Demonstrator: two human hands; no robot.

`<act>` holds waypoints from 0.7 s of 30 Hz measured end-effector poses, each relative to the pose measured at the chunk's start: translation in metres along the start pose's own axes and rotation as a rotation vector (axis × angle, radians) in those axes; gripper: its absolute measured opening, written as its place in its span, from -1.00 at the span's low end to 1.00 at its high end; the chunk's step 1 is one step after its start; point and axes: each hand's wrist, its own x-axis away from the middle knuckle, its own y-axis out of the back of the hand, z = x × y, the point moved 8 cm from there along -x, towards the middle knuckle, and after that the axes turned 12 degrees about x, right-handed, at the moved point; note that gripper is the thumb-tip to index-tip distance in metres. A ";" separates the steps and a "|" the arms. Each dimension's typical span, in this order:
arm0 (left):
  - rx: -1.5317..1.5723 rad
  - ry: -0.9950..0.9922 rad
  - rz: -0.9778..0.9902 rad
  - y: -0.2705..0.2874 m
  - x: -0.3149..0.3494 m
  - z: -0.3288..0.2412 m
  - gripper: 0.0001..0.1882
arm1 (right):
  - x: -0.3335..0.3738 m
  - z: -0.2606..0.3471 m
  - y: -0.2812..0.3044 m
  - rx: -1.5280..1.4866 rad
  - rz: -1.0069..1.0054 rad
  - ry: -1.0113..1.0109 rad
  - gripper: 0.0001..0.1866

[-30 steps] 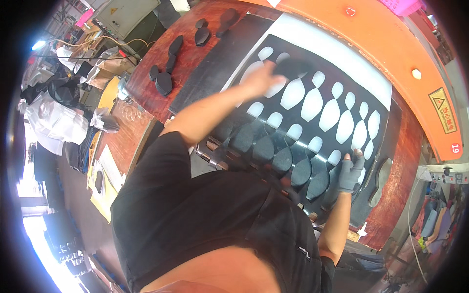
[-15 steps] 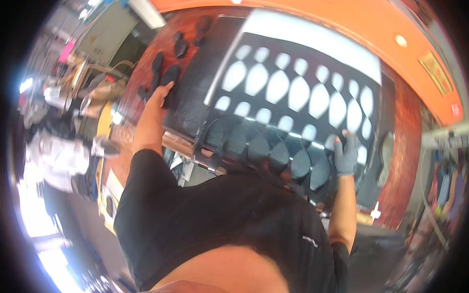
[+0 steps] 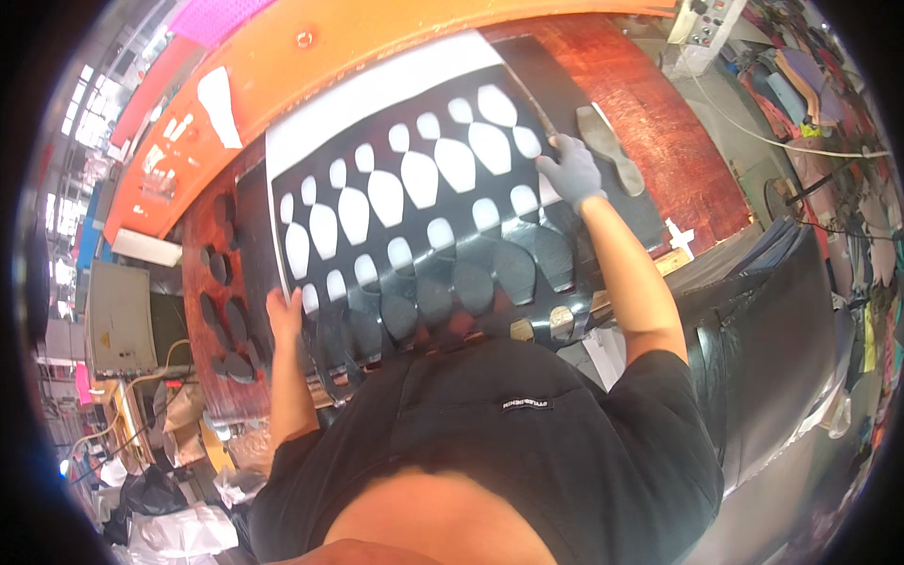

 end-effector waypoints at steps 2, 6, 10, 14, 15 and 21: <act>-0.037 0.047 -0.069 0.001 0.023 -0.006 -0.34 | -0.033 -0.002 -0.009 0.092 0.096 -0.099 -0.37; 0.629 0.596 -0.103 -0.023 0.085 0.024 -0.61 | -0.052 -0.014 -0.038 0.161 0.318 -0.326 -0.25; 0.850 0.582 0.104 -0.013 0.111 0.010 -0.89 | -0.035 -0.011 -0.030 0.189 0.193 -0.278 -0.37; 0.782 0.527 0.233 0.011 0.140 -0.001 -0.90 | 0.007 -0.025 -0.011 0.201 0.250 -0.286 -0.44; 0.814 0.526 0.256 0.012 0.142 -0.003 -0.94 | 0.019 -0.029 -0.004 0.194 0.230 -0.296 -0.47; 0.913 0.667 0.469 -0.021 0.100 -0.007 -0.82 | 0.094 -0.074 0.010 -0.265 0.332 -0.372 -0.57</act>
